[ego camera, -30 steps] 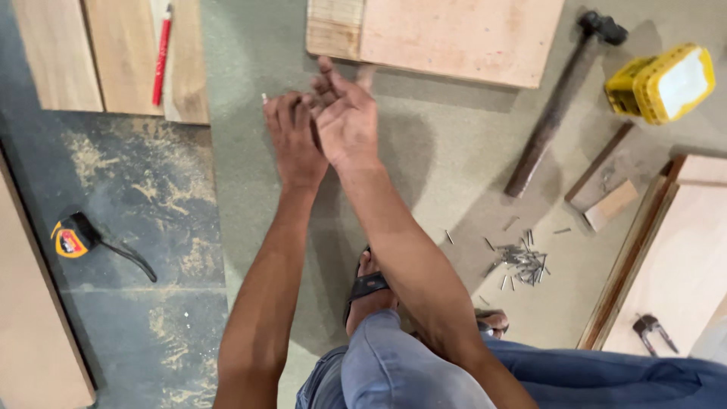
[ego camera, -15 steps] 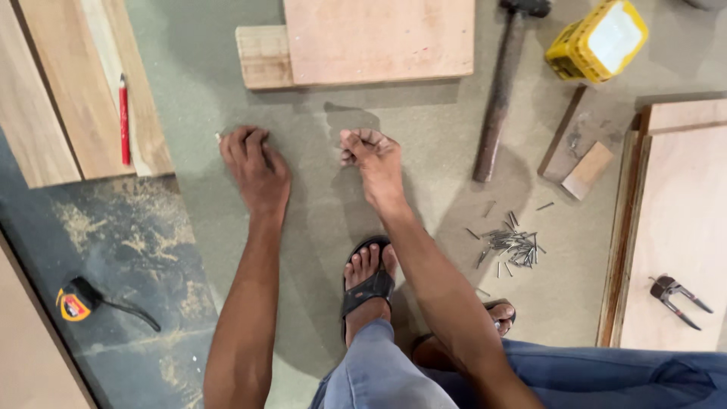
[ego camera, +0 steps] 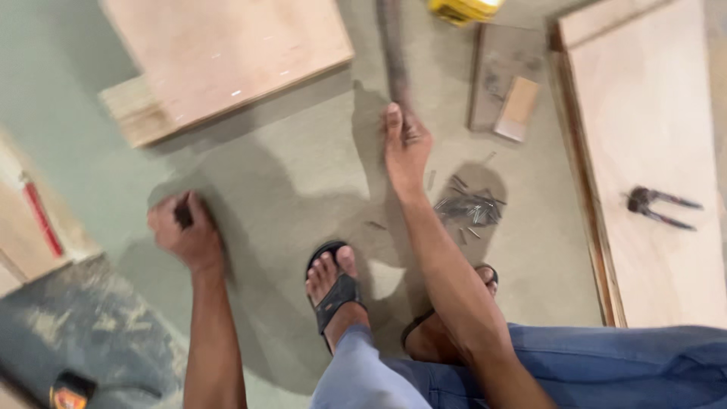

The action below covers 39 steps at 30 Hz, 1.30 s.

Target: The person aligns two wooden boards on the floor, applies glue to the edge of one board, and joins them. They then use a hammer to drive nails into the joined boards to secure the assembly.

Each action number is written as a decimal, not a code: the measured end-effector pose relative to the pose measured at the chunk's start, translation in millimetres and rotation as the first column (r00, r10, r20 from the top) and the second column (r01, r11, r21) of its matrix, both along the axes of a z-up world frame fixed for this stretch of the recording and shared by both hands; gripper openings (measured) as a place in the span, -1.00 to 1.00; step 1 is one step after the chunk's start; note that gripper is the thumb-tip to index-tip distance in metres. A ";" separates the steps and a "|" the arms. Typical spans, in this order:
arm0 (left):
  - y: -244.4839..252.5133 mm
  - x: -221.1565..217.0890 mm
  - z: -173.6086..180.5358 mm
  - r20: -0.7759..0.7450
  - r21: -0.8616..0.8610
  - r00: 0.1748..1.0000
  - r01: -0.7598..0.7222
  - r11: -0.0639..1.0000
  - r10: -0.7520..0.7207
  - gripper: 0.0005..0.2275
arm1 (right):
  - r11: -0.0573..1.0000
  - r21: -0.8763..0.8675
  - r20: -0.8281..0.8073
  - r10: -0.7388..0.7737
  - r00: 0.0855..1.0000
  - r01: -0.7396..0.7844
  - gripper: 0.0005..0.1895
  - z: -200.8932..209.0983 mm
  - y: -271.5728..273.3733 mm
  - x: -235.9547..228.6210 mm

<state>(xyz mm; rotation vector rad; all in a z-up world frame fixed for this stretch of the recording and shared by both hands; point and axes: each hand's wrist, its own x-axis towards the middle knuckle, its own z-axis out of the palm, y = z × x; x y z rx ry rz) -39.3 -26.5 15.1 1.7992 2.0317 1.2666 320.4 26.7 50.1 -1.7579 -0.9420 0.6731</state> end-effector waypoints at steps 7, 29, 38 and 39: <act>7.4 63.0 0.8 0.163 -0.044 0.960 0.237 0.970 -0.227 -0.87 | 0.728 -0.575 0.544 0.001 0.839 0.372 0.45 25.1 40.8 186.2; 20.9 117.8 51.9 0.474 -0.075 0.841 0.333 0.940 -0.261 -0.80 | 0.877 -0.480 0.638 0.370 0.675 -0.026 0.50 87.4 167.3 158.9; 180.3 63.9 22.3 0.207 -0.022 0.972 -0.114 0.993 0.116 -0.59 | 0.808 -0.022 0.498 0.520 0.694 -0.589 -0.24 7.5 201.6 14.0; 206.9 56.1 19.9 0.182 -0.018 0.969 -0.165 0.986 0.166 -0.55 | 0.845 -0.123 0.390 0.524 0.757 -0.521 -0.22 6.6 216.0 -0.8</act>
